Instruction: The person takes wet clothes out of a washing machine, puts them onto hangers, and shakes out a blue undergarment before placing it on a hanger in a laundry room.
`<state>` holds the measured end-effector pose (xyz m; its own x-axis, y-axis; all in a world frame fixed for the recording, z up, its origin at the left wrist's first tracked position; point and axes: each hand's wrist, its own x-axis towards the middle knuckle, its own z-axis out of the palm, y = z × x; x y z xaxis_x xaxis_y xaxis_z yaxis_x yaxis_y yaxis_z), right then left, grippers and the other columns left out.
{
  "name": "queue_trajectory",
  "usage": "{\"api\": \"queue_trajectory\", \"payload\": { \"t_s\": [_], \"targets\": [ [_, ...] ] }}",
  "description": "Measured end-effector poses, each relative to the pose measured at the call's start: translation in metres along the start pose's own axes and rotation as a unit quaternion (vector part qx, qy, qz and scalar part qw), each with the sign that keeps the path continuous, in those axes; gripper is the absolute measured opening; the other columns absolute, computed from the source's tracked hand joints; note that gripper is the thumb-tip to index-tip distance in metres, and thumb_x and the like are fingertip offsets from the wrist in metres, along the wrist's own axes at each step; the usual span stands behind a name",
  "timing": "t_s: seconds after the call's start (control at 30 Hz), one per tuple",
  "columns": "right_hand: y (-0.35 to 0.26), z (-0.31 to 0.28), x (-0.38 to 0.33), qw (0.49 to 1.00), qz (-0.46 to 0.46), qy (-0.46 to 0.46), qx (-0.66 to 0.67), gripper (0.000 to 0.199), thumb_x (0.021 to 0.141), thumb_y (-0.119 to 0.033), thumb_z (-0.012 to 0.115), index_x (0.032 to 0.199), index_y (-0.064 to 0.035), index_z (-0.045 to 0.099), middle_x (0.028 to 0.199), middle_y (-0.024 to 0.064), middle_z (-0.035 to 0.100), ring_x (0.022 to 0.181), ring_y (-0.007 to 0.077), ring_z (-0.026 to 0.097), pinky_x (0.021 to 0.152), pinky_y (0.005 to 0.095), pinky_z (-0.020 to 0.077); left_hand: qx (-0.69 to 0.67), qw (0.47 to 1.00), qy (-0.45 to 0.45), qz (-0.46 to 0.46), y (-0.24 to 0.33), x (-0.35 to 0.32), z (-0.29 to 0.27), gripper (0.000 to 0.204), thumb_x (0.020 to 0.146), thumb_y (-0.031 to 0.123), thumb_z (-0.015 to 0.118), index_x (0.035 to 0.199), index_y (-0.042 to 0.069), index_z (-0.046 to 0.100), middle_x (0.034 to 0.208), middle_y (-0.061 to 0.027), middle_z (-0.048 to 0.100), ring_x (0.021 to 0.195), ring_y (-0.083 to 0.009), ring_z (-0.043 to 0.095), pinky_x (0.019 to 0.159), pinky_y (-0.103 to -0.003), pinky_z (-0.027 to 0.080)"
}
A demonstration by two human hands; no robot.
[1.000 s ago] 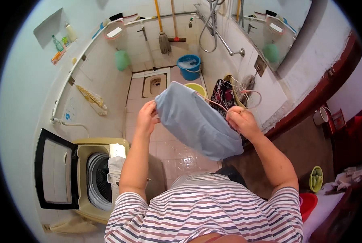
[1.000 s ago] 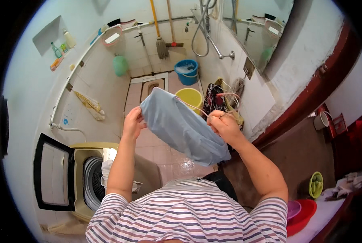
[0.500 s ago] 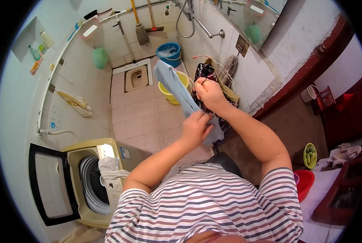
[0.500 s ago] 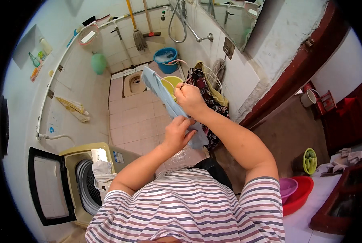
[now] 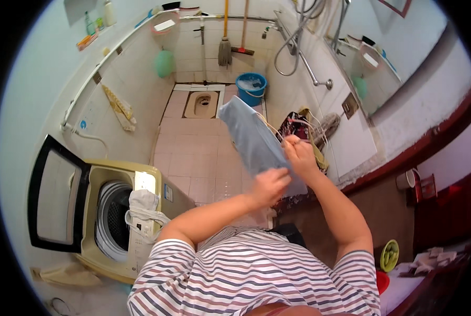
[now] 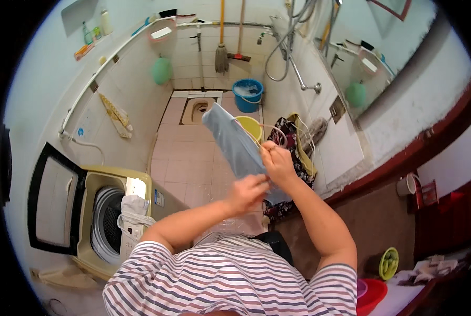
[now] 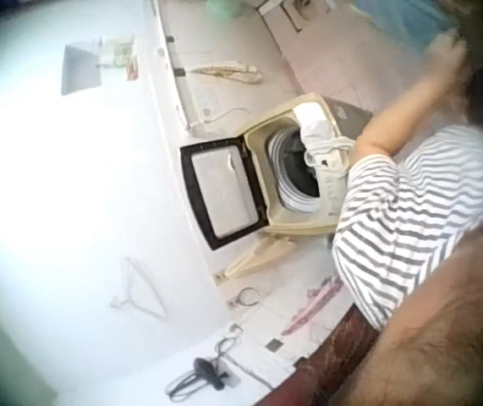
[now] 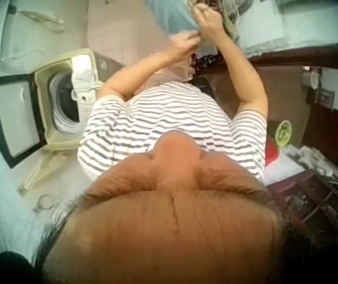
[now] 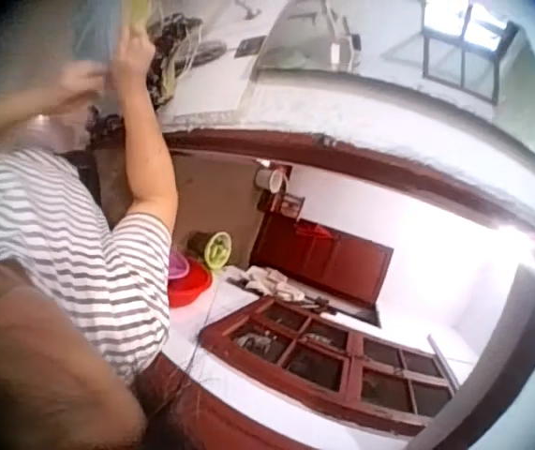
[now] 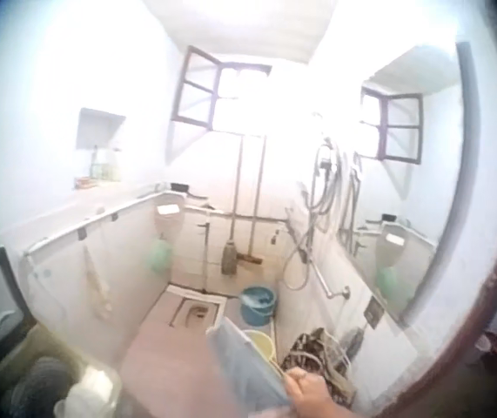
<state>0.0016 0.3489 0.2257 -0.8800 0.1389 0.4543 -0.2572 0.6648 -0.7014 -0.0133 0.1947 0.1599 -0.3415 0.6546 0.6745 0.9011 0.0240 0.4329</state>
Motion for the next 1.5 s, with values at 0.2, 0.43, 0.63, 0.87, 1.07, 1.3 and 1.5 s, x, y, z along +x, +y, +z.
{"api": "queue_trajectory", "payload": {
  "t_s": [0.2,0.43,0.63,0.87,1.07,1.3,1.5],
  "targets": [
    [-0.019,-0.019,-0.020,0.991,-0.042,-0.117,-0.042,0.014,0.087,-0.009,0.046,0.082,0.0014,0.054,0.065,0.0090,0.055,0.059,0.0165,0.053,0.059,0.0270,0.0437,0.226,0.960,0.159,0.037,-0.080,0.067,-0.117,0.017,0.072,0.012,0.062,0.088,0.007,0.064,0.090,-0.0089,0.061,0.080,-0.0264,0.058,0.068,-0.037,0.048],
    [-0.008,-0.029,-0.034,0.976,-0.067,-0.180,-0.100,0.012,0.086,-0.007,0.051,0.080,0.0030,0.055,0.080,0.0130,0.056,0.070,0.0281,0.058,0.062,0.0312,0.0460,-0.118,0.908,-0.304,-0.265,-0.106,0.046,-0.129,0.025,0.079,0.023,0.056,0.076,-0.001,0.062,0.068,-0.0148,0.059,0.064,-0.0221,0.054,0.061,-0.033,0.044],
    [0.005,-0.026,-0.037,0.974,-0.071,-0.215,-0.034,0.012,0.086,-0.011,0.049,0.084,0.0004,0.053,0.077,0.0153,0.055,0.071,0.0317,0.057,0.063,0.0362,0.0451,0.108,0.992,0.018,-0.062,-0.078,0.020,-0.110,0.010,0.073,0.013,0.064,0.074,0.004,0.060,0.079,-0.0088,0.060,0.075,-0.0246,0.056,0.067,-0.034,0.045],
    [-0.005,-0.032,-0.037,0.972,0.059,-0.220,-0.053,0.015,0.086,-0.015,0.050,0.080,-0.0025,0.053,0.072,0.0167,0.054,0.067,0.0347,0.055,0.059,0.0384,0.0443,0.094,0.995,0.043,0.013,-0.060,-0.002,-0.113,0.028,0.072,0.023,0.066,0.095,0.007,0.060,0.095,-0.0095,0.060,0.091,-0.0268,0.055,0.082,-0.036,0.042],
    [-0.006,-0.027,-0.042,0.978,-0.060,-0.190,-0.059,0.013,0.086,-0.009,0.050,0.083,0.0017,0.057,0.080,0.0142,0.057,0.070,0.0319,0.057,0.061,0.0344,0.0457,-0.251,0.900,0.054,-0.352,-0.127,-0.033,-0.096,0.031,0.084,0.029,0.058,0.104,0.006,0.059,0.097,-0.0059,0.059,0.089,-0.0160,0.054,0.079,-0.030,0.043],
    [-0.008,-0.031,-0.054,0.986,-0.006,-0.165,-0.022,0.014,0.086,-0.008,0.049,0.084,0.0039,0.056,0.075,0.0135,0.056,0.067,0.0262,0.056,0.064,0.0307,0.0455,-0.396,0.767,0.169,-0.476,-0.138,-0.048,-0.086,0.016,0.084,0.022,0.056,0.087,0.006,0.061,0.071,0.0050,0.053,0.063,-0.0051,0.047,0.057,-0.021,0.037],
    [0.006,-0.024,-0.071,0.992,0.055,-0.109,0.018,0.013,0.085,-0.006,0.051,0.080,0.0056,0.055,0.074,0.0116,0.056,0.068,0.0266,0.054,0.072,0.0314,0.0460,-0.356,0.748,0.266,-0.494,-0.134,-0.078,-0.074,0.012,0.082,0.017,0.057,0.082,0.005,0.060,0.068,0.0048,0.051,0.062,-0.0050,0.046,0.055,-0.020,0.035]
  ]
}}
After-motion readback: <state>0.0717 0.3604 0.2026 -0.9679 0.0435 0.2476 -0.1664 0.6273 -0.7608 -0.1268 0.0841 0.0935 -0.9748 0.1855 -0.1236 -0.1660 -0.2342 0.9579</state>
